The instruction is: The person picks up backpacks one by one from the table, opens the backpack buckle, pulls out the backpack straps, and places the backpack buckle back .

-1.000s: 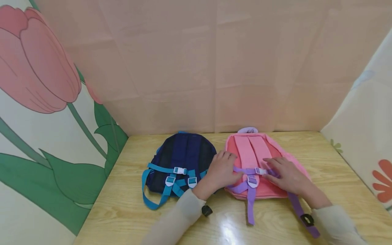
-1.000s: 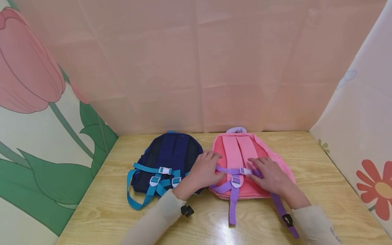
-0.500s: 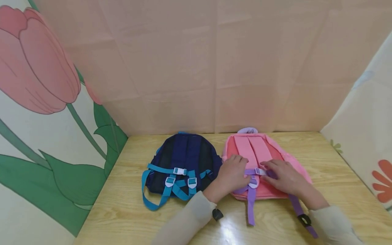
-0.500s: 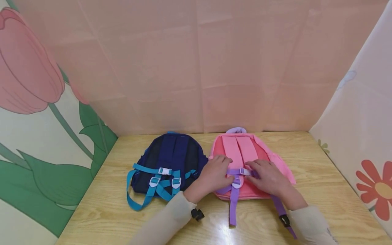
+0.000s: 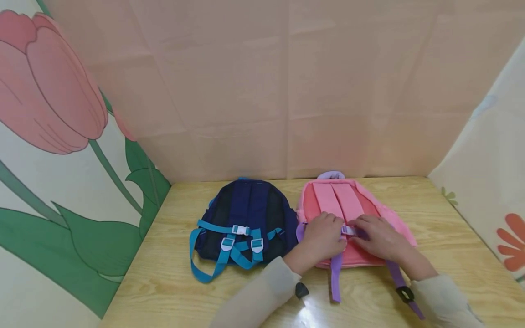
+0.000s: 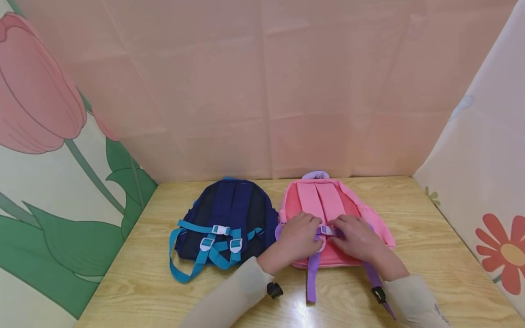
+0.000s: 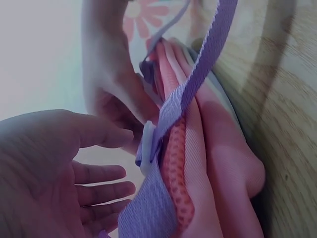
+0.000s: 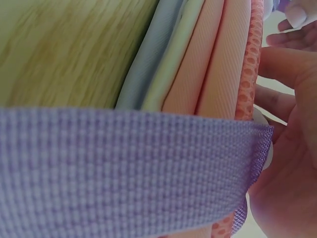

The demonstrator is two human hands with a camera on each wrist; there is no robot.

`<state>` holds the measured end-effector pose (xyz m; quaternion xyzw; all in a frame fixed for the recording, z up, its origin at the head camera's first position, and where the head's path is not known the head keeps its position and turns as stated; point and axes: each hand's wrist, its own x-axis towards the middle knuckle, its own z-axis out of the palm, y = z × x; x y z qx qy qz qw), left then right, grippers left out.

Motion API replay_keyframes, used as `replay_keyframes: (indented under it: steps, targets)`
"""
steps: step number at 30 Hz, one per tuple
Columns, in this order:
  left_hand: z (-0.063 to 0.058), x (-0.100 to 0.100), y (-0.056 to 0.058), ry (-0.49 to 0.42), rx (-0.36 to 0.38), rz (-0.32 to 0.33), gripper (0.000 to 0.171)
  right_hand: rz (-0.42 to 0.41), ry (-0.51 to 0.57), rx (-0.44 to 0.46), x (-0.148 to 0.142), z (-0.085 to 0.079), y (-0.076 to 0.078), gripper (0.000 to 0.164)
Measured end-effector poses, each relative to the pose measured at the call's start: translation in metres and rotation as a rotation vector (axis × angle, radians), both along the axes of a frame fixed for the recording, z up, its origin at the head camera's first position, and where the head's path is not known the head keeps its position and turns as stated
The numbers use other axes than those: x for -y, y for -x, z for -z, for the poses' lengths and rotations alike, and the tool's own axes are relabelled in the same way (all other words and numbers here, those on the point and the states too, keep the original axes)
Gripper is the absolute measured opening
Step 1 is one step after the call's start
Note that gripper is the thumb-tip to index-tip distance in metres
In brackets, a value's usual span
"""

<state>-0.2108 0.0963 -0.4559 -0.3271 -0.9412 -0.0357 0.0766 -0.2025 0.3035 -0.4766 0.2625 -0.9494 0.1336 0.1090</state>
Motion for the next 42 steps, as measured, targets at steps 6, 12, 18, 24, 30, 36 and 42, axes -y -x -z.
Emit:
replay_keyframes:
  steps: [6,12,18,24,30,36,42]
  targets:
    - [-0.004,-0.004,-0.005,0.013,-0.057,-0.033,0.026,-0.042,-0.003,-0.058,0.0,0.002,0.002,0.029]
    - [-0.011,-0.008,-0.008,0.022,-0.076,-0.059,0.019,-0.066,0.013,-0.097,-0.002,0.005,0.005,0.027]
    - [-0.006,-0.015,-0.003,0.046,-0.035,-0.063,0.018,-0.075,0.046,-0.1,-0.004,0.008,0.006,0.026]
    - [0.005,-0.017,0.004,0.025,-0.021,-0.089,0.015,-0.075,0.071,-0.08,-0.005,0.008,0.006,0.027]
    - [0.009,-0.014,0.007,-0.013,0.024,-0.13,0.011,-0.077,0.09,-0.077,-0.005,0.008,0.005,0.027]
    - [0.012,-0.009,0.01,-0.025,0.001,-0.115,0.005,-0.096,0.121,-0.107,-0.005,0.011,0.006,0.027]
    - [0.017,-0.008,0.013,-0.036,-0.004,-0.099,0.007,-0.105,0.136,-0.123,-0.005,0.012,0.006,0.028]
